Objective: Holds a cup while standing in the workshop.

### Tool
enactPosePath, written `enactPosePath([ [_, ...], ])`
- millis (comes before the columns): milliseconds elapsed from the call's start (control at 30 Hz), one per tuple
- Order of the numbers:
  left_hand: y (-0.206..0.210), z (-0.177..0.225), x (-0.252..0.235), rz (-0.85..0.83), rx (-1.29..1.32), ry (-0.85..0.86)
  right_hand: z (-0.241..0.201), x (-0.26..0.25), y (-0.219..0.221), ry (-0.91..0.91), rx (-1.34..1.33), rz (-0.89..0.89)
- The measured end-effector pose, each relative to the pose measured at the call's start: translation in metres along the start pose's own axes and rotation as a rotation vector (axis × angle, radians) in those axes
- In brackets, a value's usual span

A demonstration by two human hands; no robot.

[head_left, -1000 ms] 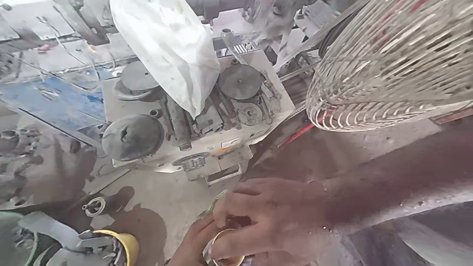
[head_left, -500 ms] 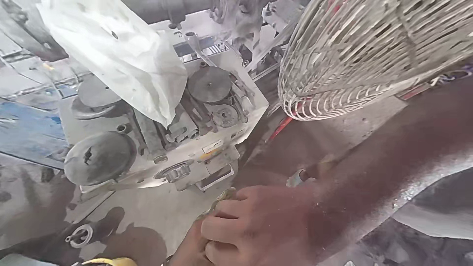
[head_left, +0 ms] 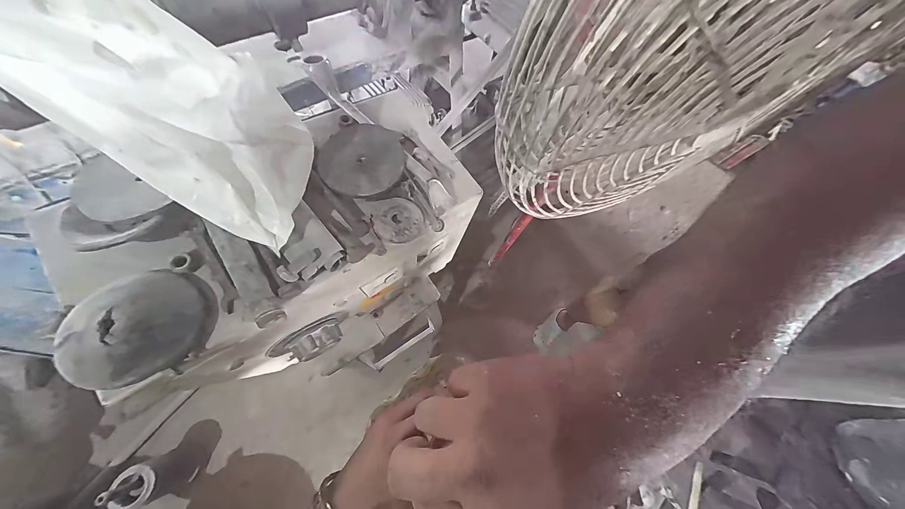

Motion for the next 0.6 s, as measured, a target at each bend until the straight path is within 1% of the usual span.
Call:
enactPosePath([
  [133,0.007,-0.003,-0.012,-0.01,0.025,-0.021,0.0,0.007,-0.001,0.004,0.003,-0.006],
  [267,0.017,0.001,-0.024,-0.009,0.092,-0.014,0.001,0.013,-0.009,0.065,-0.028,-0.028],
  [333,0.023,0.004,-0.029,-0.027,0.08,-0.008,0.001,0.02,-0.013,0.083,-0.013,-0.016],
  [367,0.026,0.005,-0.031,-0.047,0.073,0.007,0.001,0.027,-0.013,0.071,0.01,0.007],
  [400,0.029,0.006,-0.034,-0.066,0.079,0.019,0.003,0.041,-0.007,0.019,0.012,0.079],
  [433,0.032,0.008,-0.037,-0.088,0.1,0.017,0.007,0.059,0.001,-0.065,-0.033,0.192],
  [467,0.034,0.009,-0.039,-0.105,0.118,0.022,0.008,0.068,0.004,-0.066,-0.038,0.126],
  [500,0.036,0.009,-0.041,-0.119,0.141,0.042,0.008,0.075,-0.002,-0.04,-0.035,0.187],
  [533,0.038,0.012,-0.044,-0.13,0.162,0.077,0.007,0.075,-0.018,0.025,-0.024,0.245],
  [567,0.04,0.014,-0.047,-0.131,0.176,0.115,0.005,0.067,-0.037,0.154,0.032,0.185],
  [600,0.043,0.016,-0.05,-0.139,0.195,0.135,0.003,0.066,-0.052,0.246,0.063,0.18],
])
Point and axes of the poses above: each hand's wrist, its own x-axis away from the middle knuckle, its own y-axis out of the palm, z = x × y, the point moved 10 cm from there along -x, towards the middle knuckle, and after that the axes turned 1 degree about -x, right-handed, at the moved point
